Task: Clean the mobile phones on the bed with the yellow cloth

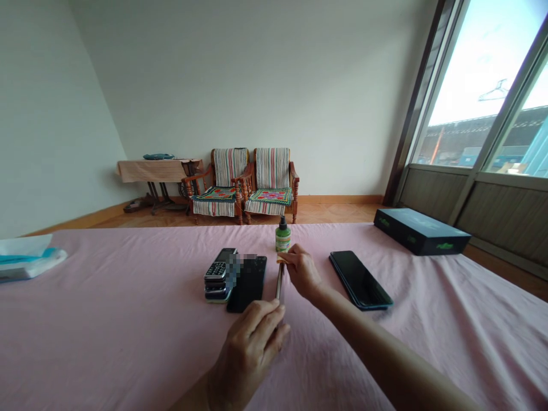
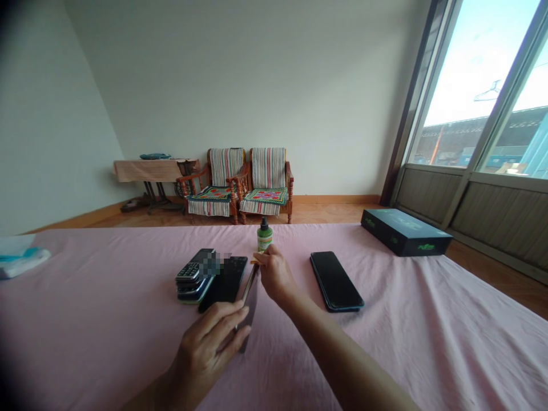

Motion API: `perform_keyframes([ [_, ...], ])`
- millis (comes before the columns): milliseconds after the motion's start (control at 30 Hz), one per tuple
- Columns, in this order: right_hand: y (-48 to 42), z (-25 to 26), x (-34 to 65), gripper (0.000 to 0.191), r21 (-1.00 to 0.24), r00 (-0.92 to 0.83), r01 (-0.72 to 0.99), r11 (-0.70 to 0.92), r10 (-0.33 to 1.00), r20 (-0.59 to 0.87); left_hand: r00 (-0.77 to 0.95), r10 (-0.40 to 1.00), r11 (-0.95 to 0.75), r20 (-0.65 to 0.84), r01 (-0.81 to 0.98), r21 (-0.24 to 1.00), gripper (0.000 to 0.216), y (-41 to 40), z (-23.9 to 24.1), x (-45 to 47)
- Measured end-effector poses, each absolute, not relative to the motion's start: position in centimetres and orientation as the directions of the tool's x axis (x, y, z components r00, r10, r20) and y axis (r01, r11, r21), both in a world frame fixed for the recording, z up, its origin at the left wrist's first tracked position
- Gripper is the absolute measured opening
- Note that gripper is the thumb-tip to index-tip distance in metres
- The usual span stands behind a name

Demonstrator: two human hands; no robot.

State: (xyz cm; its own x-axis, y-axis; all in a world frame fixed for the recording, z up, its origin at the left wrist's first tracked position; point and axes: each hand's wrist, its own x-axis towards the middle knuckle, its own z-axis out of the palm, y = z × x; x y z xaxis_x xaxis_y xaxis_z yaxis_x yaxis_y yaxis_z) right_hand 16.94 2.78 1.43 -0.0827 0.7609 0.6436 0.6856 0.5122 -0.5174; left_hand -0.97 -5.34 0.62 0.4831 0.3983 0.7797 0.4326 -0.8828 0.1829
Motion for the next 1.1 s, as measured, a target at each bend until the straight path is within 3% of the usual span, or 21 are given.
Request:
perform_keyframes([
  [200,-2.6,1.3,16.2,0.030,-0.530,-0.181,0.596,0.603,0.744,0.644,0.473,0.409,-0.891,0.781,0.394,0.228,0.024,-5.3,0.6,-0.8],
  [467,-6.9,1.3,15.2,0.039,-0.635,-0.161,0.481,0.605,0.773,0.614,0.356,0.565,-0.814,0.745,0.387,0.433,0.045,-5.3,0.2,-0.4],
  [633,-7.8,1.3,15.3,0.046,-0.656,-0.175,0.433,0.618,0.772,0.611,0.345,0.558,-0.817,0.755,0.386,0.428,0.051,-5.1,-0.1,-0.5],
  [933,-9.3,1.6,15.2,0.036,-0.614,-0.261,0.416,0.671,0.735,0.626,0.415,0.566,-0.820,0.712,0.376,0.433,0.046,-5.0,0.5,-0.9],
  [1100,-9.3,1.0,15.2,0.034,-0.581,-0.353,0.429,0.692,0.720,0.597,0.468,0.605,-0.795,0.644,0.406,0.452,0.055,-4.7,0.2,-0.8],
])
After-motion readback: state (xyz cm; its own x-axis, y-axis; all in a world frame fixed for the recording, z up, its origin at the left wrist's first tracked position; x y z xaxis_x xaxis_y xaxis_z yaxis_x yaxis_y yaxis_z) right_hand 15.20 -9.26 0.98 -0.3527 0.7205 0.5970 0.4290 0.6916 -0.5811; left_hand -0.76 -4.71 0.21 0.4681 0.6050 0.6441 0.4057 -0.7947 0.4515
